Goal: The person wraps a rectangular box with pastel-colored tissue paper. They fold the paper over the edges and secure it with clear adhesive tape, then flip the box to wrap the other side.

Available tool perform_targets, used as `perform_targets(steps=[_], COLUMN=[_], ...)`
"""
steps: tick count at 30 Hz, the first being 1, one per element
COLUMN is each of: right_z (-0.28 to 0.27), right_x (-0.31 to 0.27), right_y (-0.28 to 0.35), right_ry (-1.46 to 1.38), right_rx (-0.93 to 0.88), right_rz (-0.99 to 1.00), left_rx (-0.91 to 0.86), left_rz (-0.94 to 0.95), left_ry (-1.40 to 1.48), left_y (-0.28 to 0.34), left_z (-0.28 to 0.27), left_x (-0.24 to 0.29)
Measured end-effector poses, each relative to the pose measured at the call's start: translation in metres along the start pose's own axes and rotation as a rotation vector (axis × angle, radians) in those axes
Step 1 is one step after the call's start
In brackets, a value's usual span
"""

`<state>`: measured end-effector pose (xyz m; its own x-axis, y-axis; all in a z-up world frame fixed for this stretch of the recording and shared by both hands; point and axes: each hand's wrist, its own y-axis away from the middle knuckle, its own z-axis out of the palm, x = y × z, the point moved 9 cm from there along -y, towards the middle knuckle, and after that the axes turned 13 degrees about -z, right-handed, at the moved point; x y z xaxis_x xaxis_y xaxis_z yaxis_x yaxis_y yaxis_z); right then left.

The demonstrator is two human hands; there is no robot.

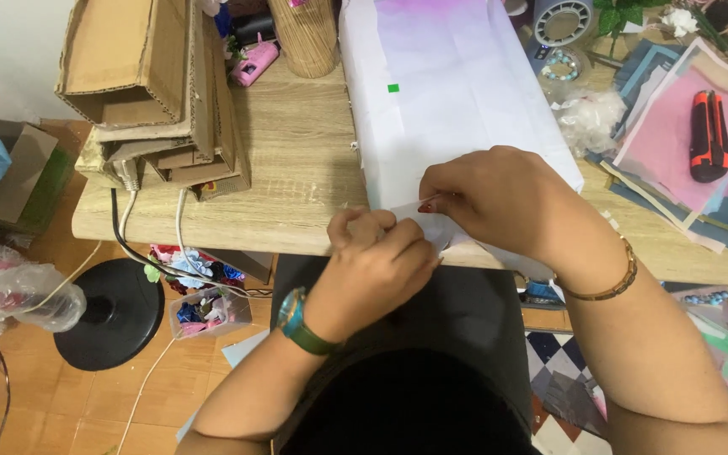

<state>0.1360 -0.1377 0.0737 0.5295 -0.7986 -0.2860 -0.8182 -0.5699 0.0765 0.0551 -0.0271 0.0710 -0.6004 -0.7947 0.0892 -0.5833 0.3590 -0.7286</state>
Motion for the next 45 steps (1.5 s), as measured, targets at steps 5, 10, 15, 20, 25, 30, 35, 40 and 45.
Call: perform_targets(steps=[5, 10, 15, 20, 25, 30, 35, 40, 45], right_z=[0.005, -0.003, -0.035, -0.041, 0.001, 0.010, 0.017, 0.023, 0.027], right_x=[0.005, 0.006, -0.020, -0.086, -0.052, -0.029, -0.032, -0.032, -0.032], right_y=[0.000, 0.002, 0.026, 0.088, 0.070, 0.066, 0.065, 0.070, 0.074], right_ry=[-0.043, -0.214, -0.195, -0.368, -0.080, -0.080, 0.069, 0.170, 0.295], right_rx=[-0.040, 0.030, 0.229, 0.342, 0.391, 0.548, 0.628, 0.686, 0.741], right_rz=[0.012, -0.030, -0.161, -0.513, -0.317, -0.333, -0.375, -0.455, -0.597], left_rx=[-0.061, -0.230, -0.229, -0.225, -0.242, -0.224, -0.212, -0.159, -0.167], left_rz=[0.103, 0.120, 0.090, 0.046, 0.075, 0.087, 0.112, 0.074, 0.017], left_ry=[0.125, 0.298, 0.275, 0.328, 0.342, 0.326, 0.324, 0.289, 0.269], left_y=[-0.005, -0.004, -0.008, -0.010, -0.009, -0.014, -0.015, -0.015, -0.013], left_z=[0.000, 0.012, 0.017, 0.024, 0.027, 0.023, 0.018, 0.018, 0.026], left_x=[-0.002, -0.011, -0.016, -0.025, -0.025, -0.025, -0.030, -0.036, -0.038])
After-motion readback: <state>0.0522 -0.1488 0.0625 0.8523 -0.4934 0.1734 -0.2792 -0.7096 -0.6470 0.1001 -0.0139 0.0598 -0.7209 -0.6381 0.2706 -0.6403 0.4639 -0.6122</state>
